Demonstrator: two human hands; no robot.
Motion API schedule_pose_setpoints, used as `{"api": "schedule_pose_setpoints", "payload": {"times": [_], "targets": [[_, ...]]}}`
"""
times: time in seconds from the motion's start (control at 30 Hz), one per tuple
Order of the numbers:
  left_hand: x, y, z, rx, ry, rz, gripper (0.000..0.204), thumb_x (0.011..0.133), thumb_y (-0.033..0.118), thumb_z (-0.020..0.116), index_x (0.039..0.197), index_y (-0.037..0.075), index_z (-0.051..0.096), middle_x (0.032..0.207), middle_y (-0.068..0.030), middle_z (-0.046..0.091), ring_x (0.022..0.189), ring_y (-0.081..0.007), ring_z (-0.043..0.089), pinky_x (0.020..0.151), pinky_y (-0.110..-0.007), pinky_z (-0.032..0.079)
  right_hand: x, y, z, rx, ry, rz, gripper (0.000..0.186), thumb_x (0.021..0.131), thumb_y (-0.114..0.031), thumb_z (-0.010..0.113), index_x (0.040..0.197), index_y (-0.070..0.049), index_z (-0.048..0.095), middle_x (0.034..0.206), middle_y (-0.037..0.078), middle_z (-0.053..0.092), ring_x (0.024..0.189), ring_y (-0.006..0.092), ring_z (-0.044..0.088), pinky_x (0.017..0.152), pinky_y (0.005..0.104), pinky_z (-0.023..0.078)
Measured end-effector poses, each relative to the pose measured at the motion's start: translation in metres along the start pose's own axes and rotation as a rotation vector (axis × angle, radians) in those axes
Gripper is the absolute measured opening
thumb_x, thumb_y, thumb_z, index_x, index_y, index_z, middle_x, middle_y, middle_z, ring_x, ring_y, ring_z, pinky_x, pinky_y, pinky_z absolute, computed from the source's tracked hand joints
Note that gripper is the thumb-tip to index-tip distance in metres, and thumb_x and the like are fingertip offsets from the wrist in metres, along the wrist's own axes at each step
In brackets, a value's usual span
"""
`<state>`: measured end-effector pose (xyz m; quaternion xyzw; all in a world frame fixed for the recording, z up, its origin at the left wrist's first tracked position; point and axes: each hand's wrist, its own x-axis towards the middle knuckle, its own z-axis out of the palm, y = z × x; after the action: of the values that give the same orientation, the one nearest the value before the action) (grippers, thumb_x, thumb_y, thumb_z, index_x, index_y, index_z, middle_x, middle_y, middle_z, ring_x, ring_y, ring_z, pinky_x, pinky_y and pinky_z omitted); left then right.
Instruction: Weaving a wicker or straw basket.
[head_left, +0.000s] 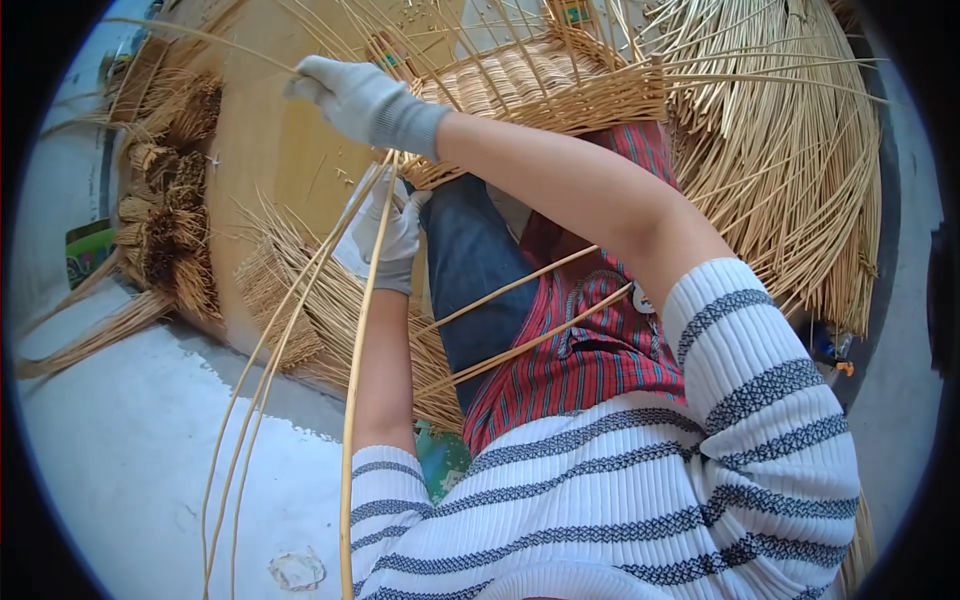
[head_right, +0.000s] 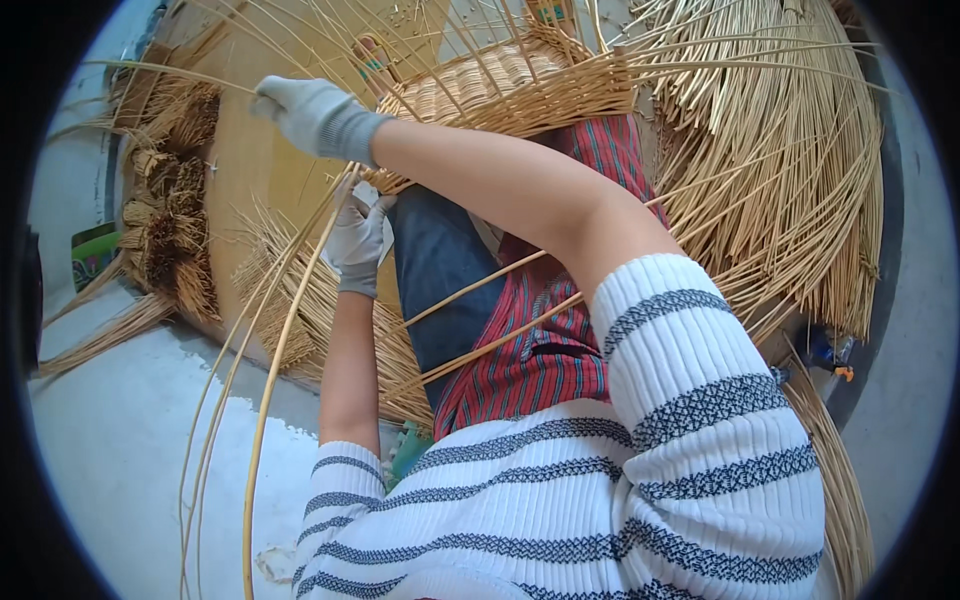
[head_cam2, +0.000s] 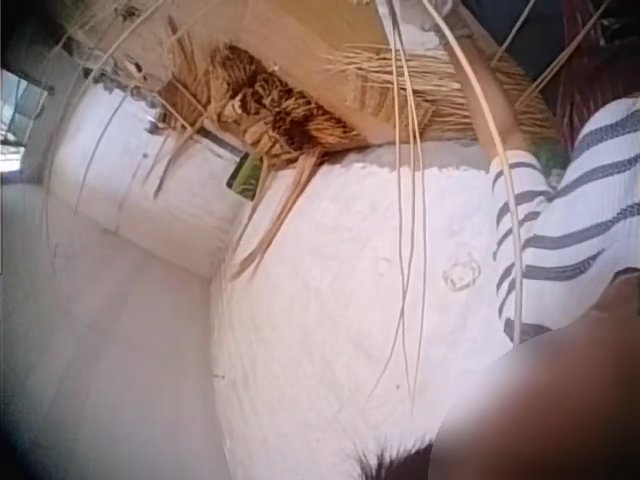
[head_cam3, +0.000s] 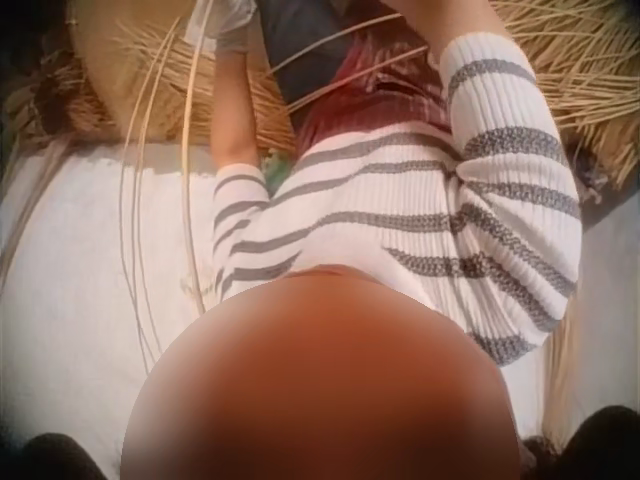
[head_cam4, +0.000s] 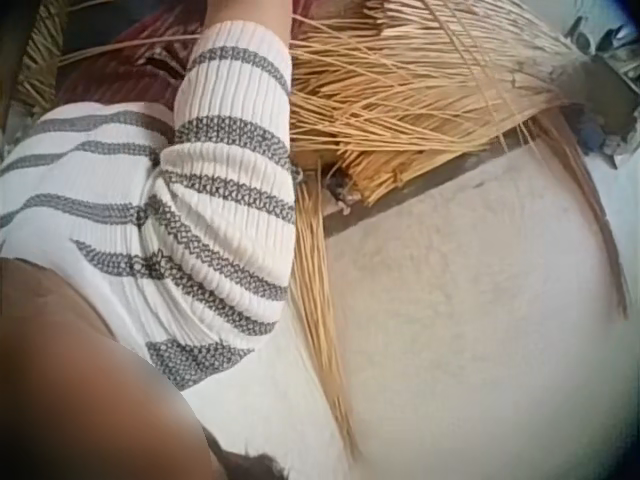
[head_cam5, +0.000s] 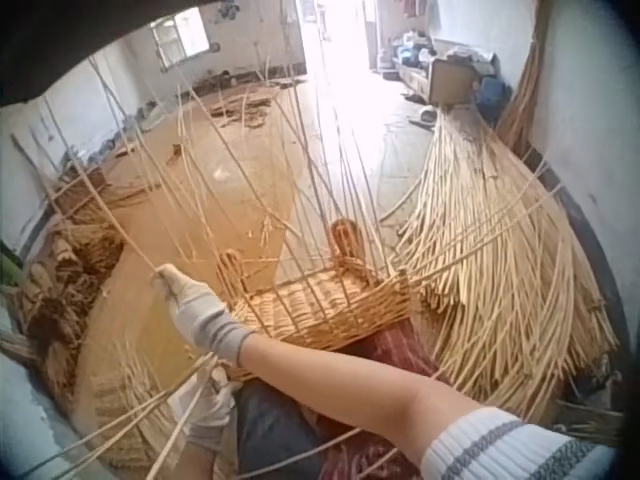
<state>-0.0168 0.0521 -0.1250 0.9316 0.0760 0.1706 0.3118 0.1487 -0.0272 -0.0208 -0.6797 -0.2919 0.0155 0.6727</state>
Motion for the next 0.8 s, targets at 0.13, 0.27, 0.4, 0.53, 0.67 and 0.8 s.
{"api": "schedule_pose_setpoints", "payload": {"times": [0.13, 0.27, 0.4, 0.53, 0.67, 0.8], "targets": [[0.002, -0.004, -0.004, 0.186, -0.056, -0.106, 0.062, 0.075, 0.033, 0.089, 0.126, 0.012, 0.062, 0.064, 0.0007, 0.052, 0.057, -0.013, 0.047, 0.058, -0.032, 0.044, -0.055, 0.005, -0.05, 0.086, 0.158, 0.006, 0.012, 0.1, -0.014, 0.057, 0.111, -0.009, 0.06, 0.092, 0.014, 0.069, 0.077, 0.0276, 0.069, 0.07, 0.0383, 0.053], [0.01, 0.01, -0.009, 0.205, -0.016, 0.028, 0.054, 0.072, 0.035, 0.089, 0.117, 0.013, 0.067, 0.059, -0.0014, 0.059, 0.049, -0.0145, 0.052, 0.053, -0.033, 0.045, -0.113, 0.013, -0.108, 0.588, 0.323, 0.129, 0.017, 0.104, -0.003, 0.046, 0.112, -0.009, 0.06, 0.074, -0.003, 0.054, 0.064, 0.0063, 0.053, 0.067, 0.0261, 0.057], [0.009, 0.018, -0.014, 0.282, 0.116, 0.227, 0.042, 0.081, 0.031, 0.084, 0.116, 0.013, 0.07, 0.072, -0.0038, 0.067, 0.059, -0.0163, 0.06, 0.06, -0.031, 0.05, -0.119, 0.02, -0.1, 0.548, 0.27, 0.083, 0.019, 0.109, -0.018, 0.046, 0.114, -0.006, 0.06, 0.069, -0.003, 0.051, 0.063, 0.0043, 0.052, 0.073, 0.0281, 0.058], [0.01, 0.109, 0.004, 0.21, 0.078, 0.0, 0.041, 0.089, 0.032, 0.076, 0.121, 0.009, 0.067, 0.101, -0.0135, 0.074, 0.091, -0.0233, 0.072, 0.077, -0.037, 0.055, -0.132, 0.021, -0.112, 0.462, 0.229, 0.063, 0.021, 0.109, -0.013, 0.043, 0.119, -0.006, 0.06, 0.071, -0.004, 0.05, 0.066, 0.0046, 0.052, 0.08, 0.0318, 0.057], [0.047, 0.085, 0.02, 0.202, -0.096, -0.12, 0.056, 0.084, 0.027, 0.08, 0.132, 0.007, 0.059, 0.092, -0.0124, 0.072, 0.072, -0.0202, 0.068, 0.065, -0.034, 0.054, -0.139, 0.026, -0.12, 0.435, 0.258, 0.081, 0.016, 0.108, -0.011, 0.046, 0.111, -0.005, 0.06, 0.087, 0.001, 0.066, 0.082, 0.0101, 0.065, 0.084, 0.0305, 0.056], [0.059, 0.059, 0.03, -0.099, -0.269, -0.371, 0.059, 0.084, 0.02, 0.082, 0.136, 0.006, 0.056, 0.085, -0.0063, 0.067, 0.058, -0.0108, 0.06, 0.048, -0.029, 0.05, -0.133, 0.061, -0.168, 0.519, 0.41, 0.299, 0.021, 0.091, 0.0, 0.073, 0.107, -0.008, 0.061, 0.099, 0.006, 0.07, 0.088, 0.0143, 0.068, 0.074, 0.027, 0.057]]}}
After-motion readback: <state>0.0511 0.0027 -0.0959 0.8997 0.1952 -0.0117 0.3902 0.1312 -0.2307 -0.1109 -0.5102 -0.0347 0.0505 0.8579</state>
